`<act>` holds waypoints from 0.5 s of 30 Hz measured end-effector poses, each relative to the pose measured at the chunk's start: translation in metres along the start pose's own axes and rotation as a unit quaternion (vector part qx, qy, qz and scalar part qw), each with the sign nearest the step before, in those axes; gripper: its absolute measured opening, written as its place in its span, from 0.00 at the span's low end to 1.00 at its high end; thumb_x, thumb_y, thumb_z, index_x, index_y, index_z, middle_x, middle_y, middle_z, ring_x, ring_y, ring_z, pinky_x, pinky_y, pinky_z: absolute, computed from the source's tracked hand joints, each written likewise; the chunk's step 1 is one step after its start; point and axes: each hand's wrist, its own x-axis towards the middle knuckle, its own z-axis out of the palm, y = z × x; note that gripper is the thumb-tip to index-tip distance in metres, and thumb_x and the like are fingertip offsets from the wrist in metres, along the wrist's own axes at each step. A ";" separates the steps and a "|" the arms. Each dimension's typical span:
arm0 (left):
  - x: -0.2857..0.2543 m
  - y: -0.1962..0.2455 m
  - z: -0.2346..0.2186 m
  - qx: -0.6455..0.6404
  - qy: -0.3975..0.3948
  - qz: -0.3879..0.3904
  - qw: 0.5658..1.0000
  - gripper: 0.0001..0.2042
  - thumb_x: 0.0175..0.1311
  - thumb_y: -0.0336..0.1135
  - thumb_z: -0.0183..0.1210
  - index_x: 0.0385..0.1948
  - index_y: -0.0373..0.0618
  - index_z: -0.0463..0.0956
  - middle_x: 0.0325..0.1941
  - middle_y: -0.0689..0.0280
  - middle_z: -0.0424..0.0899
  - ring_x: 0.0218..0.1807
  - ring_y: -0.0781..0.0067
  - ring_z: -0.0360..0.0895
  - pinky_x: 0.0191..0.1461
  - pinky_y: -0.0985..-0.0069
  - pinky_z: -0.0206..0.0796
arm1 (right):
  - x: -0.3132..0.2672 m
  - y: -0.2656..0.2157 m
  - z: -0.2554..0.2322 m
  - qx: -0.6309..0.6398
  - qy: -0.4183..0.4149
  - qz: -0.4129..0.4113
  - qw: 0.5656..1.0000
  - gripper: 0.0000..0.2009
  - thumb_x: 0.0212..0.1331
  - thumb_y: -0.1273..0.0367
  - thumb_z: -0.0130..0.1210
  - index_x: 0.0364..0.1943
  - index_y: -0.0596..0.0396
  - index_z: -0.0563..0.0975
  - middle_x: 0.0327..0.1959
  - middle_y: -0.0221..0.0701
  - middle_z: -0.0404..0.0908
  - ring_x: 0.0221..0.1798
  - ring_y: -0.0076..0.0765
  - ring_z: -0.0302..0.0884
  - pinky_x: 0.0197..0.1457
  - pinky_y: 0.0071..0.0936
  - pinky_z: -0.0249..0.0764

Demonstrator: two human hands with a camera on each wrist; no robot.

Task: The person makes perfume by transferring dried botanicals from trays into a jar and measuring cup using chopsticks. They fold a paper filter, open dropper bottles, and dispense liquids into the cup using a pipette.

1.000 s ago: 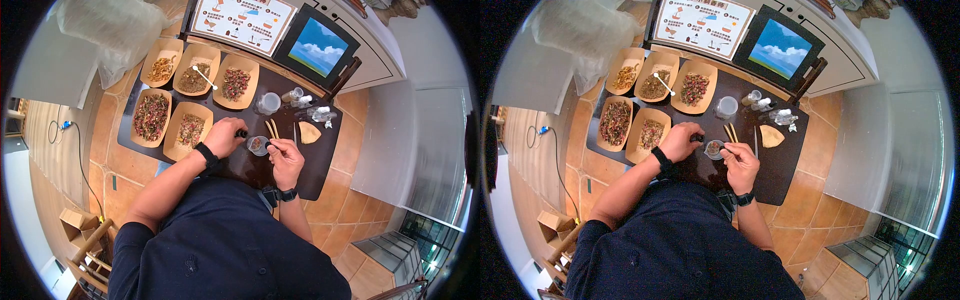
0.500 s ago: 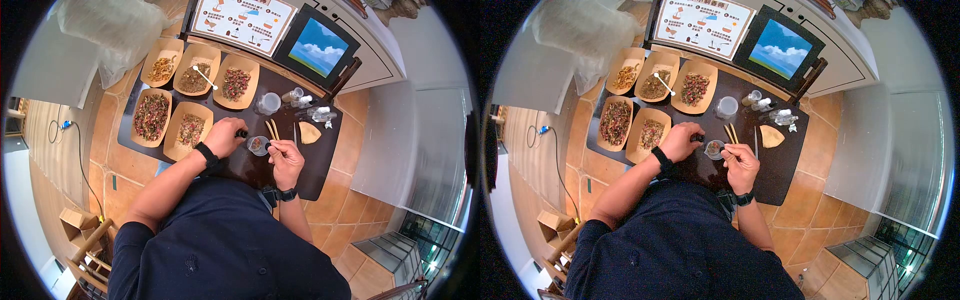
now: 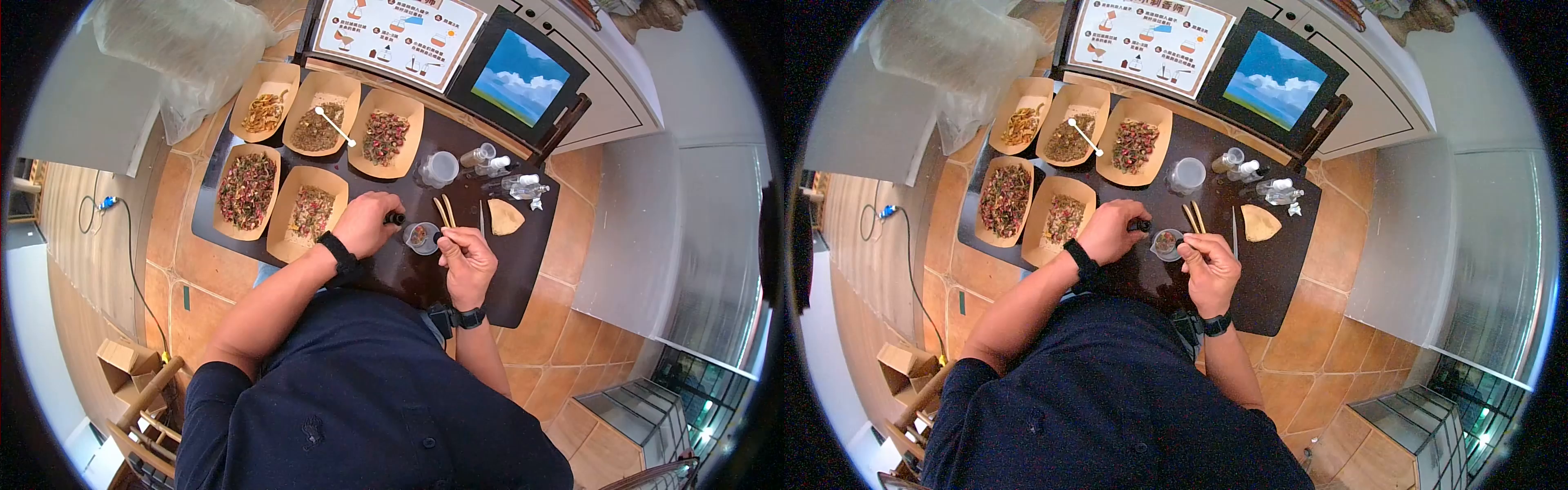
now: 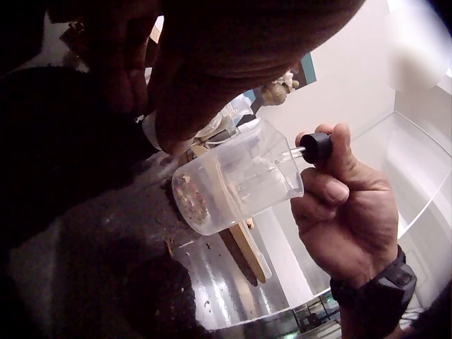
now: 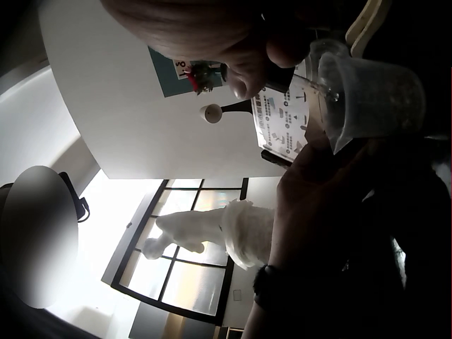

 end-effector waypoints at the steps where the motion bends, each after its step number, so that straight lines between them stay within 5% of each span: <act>1: 0.000 0.000 0.000 0.000 0.003 0.003 1.000 0.17 0.53 0.25 0.77 0.45 0.40 0.86 0.41 0.53 0.88 0.47 0.47 0.86 0.53 0.56 0.79 | 0.000 -0.002 0.000 -0.003 0.004 0.006 1.000 0.07 0.68 0.74 0.73 0.46 0.62 0.88 0.48 0.35 0.88 0.32 0.18 0.81 0.33 0.19 0.78; 15: 0.000 -0.003 0.002 0.003 0.008 0.008 1.000 0.16 0.54 0.27 0.77 0.45 0.40 0.86 0.40 0.53 0.88 0.46 0.47 0.87 0.52 0.56 0.80 | 0.002 -0.008 0.001 0.005 0.007 0.050 0.999 0.12 0.69 0.76 0.71 0.54 0.64 0.86 0.52 0.33 0.84 0.33 0.18 0.81 0.34 0.18 0.78</act>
